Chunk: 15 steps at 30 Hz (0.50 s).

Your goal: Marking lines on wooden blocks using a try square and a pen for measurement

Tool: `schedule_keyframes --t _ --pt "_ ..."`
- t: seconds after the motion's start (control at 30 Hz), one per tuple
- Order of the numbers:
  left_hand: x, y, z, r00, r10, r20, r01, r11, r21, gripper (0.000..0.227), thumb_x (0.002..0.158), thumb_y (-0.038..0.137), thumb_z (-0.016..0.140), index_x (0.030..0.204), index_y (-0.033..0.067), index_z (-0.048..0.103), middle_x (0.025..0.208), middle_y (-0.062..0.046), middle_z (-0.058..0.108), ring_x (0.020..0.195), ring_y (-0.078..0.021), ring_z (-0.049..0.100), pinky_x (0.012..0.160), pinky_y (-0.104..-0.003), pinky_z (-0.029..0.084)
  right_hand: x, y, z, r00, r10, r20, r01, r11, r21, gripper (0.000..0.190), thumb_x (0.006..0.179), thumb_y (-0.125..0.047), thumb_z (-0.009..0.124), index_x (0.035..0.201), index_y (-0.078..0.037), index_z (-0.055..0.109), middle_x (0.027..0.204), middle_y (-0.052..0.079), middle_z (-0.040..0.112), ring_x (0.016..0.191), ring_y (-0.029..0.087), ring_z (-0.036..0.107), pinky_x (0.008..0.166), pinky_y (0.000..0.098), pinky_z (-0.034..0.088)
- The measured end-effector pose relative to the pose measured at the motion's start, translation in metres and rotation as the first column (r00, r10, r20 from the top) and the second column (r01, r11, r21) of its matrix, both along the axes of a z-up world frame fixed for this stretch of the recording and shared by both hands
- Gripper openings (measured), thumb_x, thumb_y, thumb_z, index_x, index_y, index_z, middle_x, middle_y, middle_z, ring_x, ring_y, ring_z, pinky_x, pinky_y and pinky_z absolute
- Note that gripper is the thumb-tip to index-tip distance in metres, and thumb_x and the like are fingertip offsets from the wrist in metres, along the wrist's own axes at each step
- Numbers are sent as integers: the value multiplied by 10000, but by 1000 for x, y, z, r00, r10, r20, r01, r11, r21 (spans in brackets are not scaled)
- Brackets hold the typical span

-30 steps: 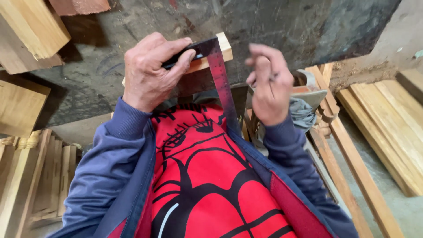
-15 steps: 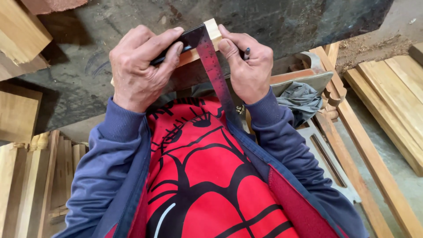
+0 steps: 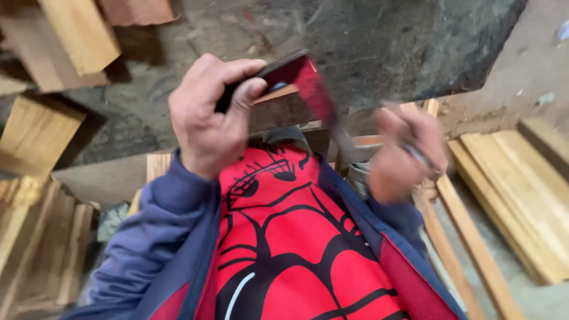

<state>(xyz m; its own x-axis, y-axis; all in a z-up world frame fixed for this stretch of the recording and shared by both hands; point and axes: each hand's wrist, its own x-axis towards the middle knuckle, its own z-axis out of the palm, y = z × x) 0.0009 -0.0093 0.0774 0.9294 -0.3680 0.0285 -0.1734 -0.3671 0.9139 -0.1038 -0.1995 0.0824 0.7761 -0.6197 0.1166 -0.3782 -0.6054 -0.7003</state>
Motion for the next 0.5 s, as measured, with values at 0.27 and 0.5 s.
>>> schedule_keyframes --t 0.27,0.5 --pt "-79 -73 36 977 -195 83 202 738 -644 113 923 101 476 992 30 530 925 -153 532 854 -330 546 735 -393 479 -16 26 72 935 85 346 -245 857 454 419 856 -373 430 1145 -76 492 1130 158 489 882 265 560 743 390 542" --pt "-95 -26 -2 903 29 -428 -189 922 -336 243 809 198 669 1025 106 608 930 -37 647 841 -140 611 813 -271 482 -38 -83 35 976 -216 34 172 855 489 435 889 -437 568 1099 -87 419 778 129 565 656 174 558 611 224 494"
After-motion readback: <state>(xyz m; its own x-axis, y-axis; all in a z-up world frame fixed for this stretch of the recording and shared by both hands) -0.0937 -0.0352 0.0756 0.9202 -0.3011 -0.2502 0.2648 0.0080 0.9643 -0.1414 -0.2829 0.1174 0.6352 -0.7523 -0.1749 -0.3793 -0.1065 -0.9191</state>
